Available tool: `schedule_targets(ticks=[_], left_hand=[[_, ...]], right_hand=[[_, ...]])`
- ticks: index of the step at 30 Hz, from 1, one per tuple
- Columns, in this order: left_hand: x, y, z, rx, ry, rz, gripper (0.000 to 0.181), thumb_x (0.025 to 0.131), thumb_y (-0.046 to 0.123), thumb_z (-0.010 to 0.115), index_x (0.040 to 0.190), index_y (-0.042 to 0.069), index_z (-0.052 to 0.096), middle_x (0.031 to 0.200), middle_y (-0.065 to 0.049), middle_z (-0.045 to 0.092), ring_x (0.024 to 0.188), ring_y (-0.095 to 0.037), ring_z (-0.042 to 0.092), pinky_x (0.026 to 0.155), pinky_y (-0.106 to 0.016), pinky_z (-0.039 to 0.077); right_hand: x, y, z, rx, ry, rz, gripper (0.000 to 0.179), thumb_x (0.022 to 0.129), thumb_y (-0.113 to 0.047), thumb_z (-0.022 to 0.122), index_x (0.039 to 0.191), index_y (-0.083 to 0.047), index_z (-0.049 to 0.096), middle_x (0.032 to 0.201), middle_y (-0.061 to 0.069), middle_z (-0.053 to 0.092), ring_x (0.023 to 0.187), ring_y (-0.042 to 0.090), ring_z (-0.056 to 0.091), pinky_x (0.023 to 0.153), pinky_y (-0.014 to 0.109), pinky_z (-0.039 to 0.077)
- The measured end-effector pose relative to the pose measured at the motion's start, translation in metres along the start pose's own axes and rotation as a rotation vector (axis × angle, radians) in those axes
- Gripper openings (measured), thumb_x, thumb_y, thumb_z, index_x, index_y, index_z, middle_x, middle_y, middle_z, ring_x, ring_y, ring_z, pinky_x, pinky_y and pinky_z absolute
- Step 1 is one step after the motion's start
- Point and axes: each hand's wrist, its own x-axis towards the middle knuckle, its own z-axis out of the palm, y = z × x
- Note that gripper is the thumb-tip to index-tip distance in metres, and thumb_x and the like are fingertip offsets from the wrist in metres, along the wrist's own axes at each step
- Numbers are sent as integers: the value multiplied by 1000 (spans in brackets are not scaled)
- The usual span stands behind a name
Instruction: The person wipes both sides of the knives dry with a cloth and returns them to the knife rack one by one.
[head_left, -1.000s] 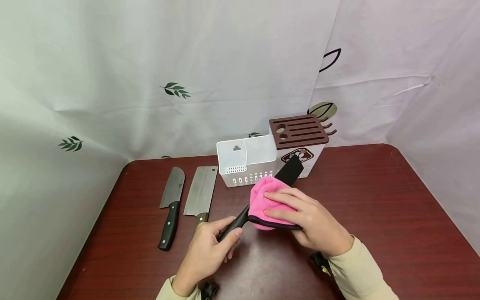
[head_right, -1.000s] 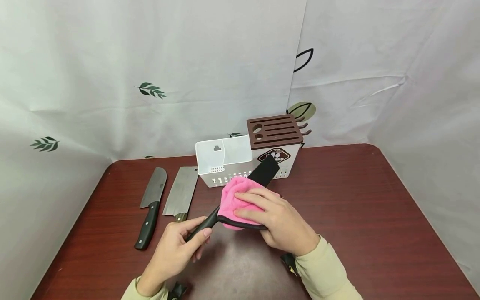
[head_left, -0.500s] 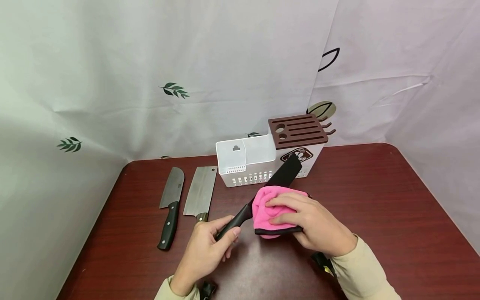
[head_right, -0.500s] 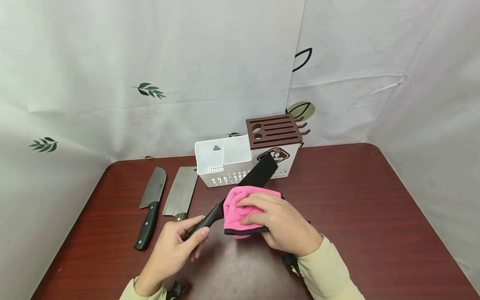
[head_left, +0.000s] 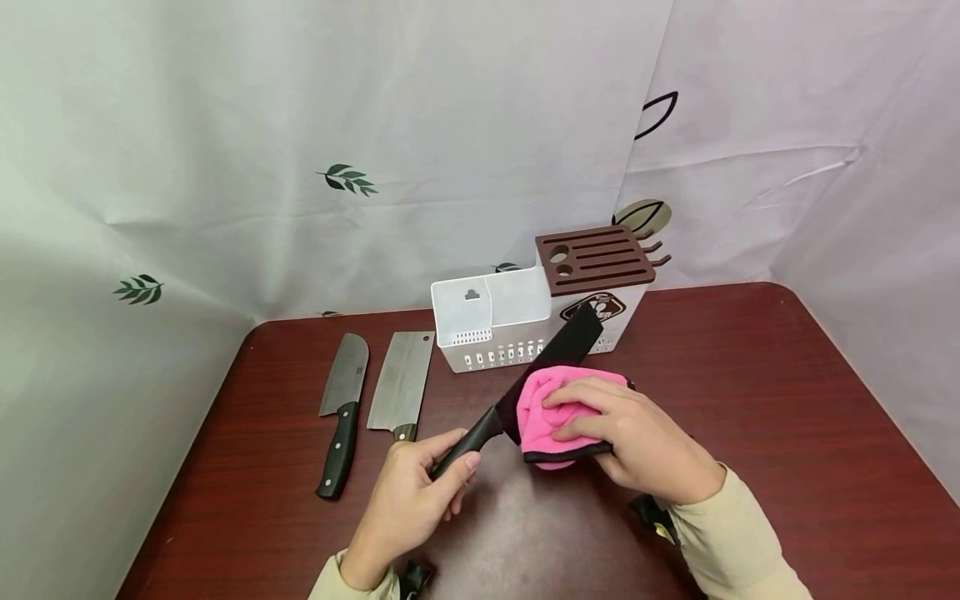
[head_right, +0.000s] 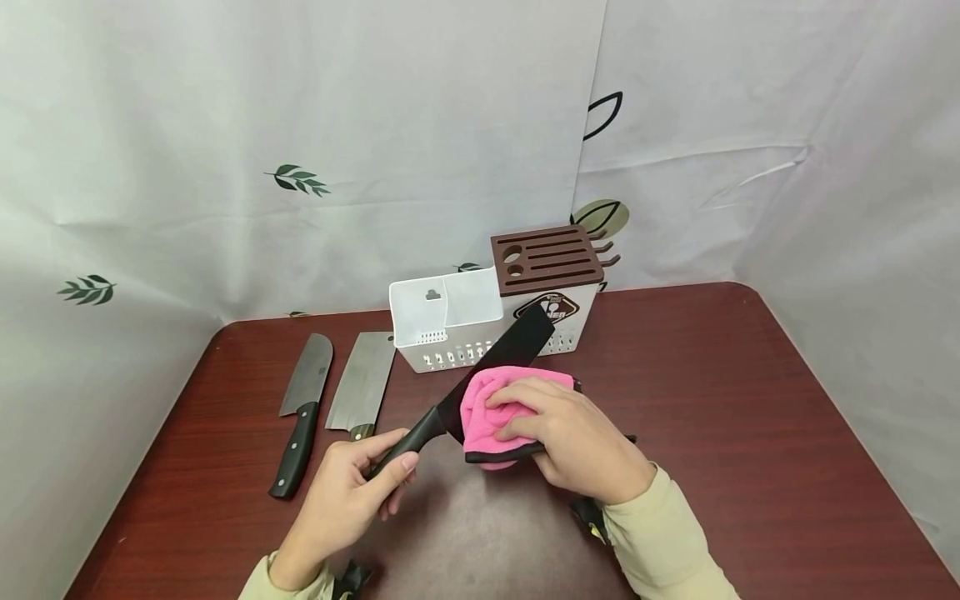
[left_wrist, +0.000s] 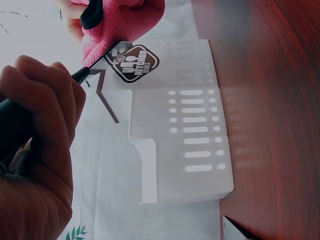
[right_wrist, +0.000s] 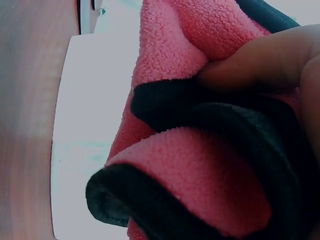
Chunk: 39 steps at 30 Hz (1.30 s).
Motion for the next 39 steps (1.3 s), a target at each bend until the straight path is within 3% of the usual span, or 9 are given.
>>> schedule_targets(ticks=[6, 13, 19, 27, 33, 39], left_hand=[[0, 0, 1, 4, 0, -3, 20, 99, 25, 66, 82, 13, 64, 50, 8, 52, 38, -10, 51, 37, -25, 44], [0, 0, 0, 2, -2, -6, 18, 99, 27, 66, 83, 19, 63, 51, 7, 52, 39, -8, 51, 37, -25, 44], [0, 0, 0, 0, -4, 6, 20, 99, 25, 66, 83, 15, 63, 50, 7, 52, 39, -7, 51, 37, -25, 44], [-1, 1, -1, 0, -10, 1, 18, 99, 26, 66, 83, 17, 63, 50, 7, 52, 39, -6, 51, 38, -25, 44], [-1, 3, -3, 8, -3, -72, 3, 96, 17, 71, 93, 19, 69, 52, 5, 55, 40, -9, 53, 39, -28, 47], [-1, 2, -4, 23, 10, -113, 28, 86, 0, 72, 106, 19, 72, 55, 3, 62, 40, -11, 57, 38, -28, 48]], right_hand=[[-2, 5, -2, -26, 37, -9, 56, 59, 14, 58, 100, -19, 76, 124, -3, 63, 117, 20, 57, 99, 31, 40], [-3, 10, -6, -61, 55, 36, 55, 60, 14, 58, 103, -14, 77, 122, -2, 63, 116, 22, 57, 100, 32, 39], [-6, 13, -9, -103, 93, 77, 49, 62, 14, 58, 98, -12, 78, 119, 0, 64, 114, 21, 58, 96, 37, 43], [-9, 15, -11, -130, 160, 153, 41, 65, 14, 63, 92, -13, 77, 121, 1, 64, 118, 30, 59, 97, 44, 42], [-10, 18, -14, -153, 220, 185, 46, 63, 16, 58, 96, -10, 77, 122, 4, 65, 110, 29, 61, 95, 36, 42], [-10, 18, -17, -127, 354, 221, 49, 66, 16, 54, 103, -7, 76, 124, 9, 65, 112, 29, 59, 105, 18, 34]])
